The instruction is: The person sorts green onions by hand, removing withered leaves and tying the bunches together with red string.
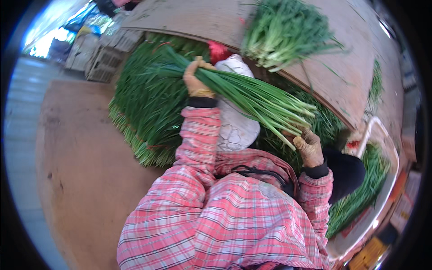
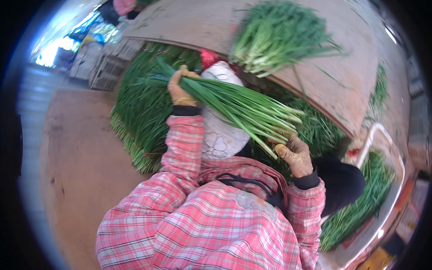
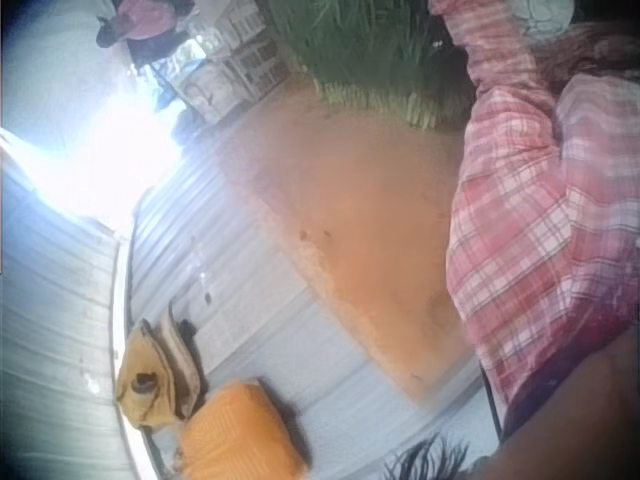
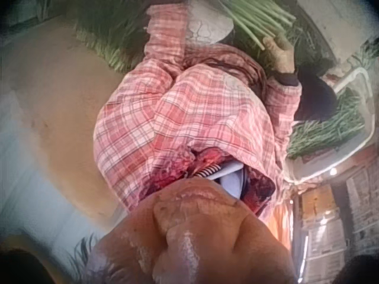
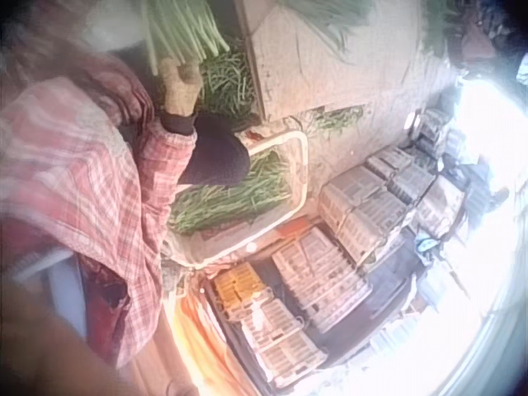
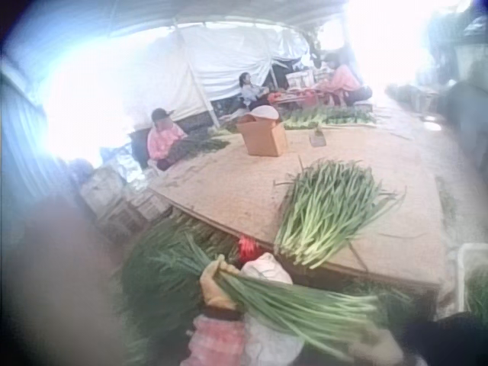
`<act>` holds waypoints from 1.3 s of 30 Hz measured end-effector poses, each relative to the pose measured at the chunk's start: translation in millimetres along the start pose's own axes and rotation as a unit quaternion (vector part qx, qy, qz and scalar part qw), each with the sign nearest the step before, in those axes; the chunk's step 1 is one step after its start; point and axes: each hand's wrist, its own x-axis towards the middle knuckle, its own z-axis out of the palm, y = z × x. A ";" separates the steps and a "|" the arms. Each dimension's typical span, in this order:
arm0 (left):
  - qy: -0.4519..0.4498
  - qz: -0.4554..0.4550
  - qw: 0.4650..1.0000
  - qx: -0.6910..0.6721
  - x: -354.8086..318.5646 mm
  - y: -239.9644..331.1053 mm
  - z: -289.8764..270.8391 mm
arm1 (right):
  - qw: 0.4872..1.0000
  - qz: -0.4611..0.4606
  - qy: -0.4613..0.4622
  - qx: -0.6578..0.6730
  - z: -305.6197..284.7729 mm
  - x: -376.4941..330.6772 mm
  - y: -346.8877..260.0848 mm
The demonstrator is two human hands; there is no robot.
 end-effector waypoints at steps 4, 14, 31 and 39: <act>0.029 0.031 0.999 0.022 -16.9 -0.5 16.6 | 0.993 0.032 0.061 0.098 33.3 16.1 11.6; 0.073 0.101 0.961 0.249 -16.9 -11.8 27.7 | 0.963 0.036 0.171 -0.206 -4.0 -14.4 0.8; -0.097 -0.024 0.995 -0.001 -3.4 14.6 -20.8 | 0.994 0.052 0.100 -0.004 17.4 -1.8 6.9; -0.040 -0.018 0.998 0.050 -4.2 8.6 -7.9 | 0.990 0.079 0.095 -0.061 22.0 12.8 -7.7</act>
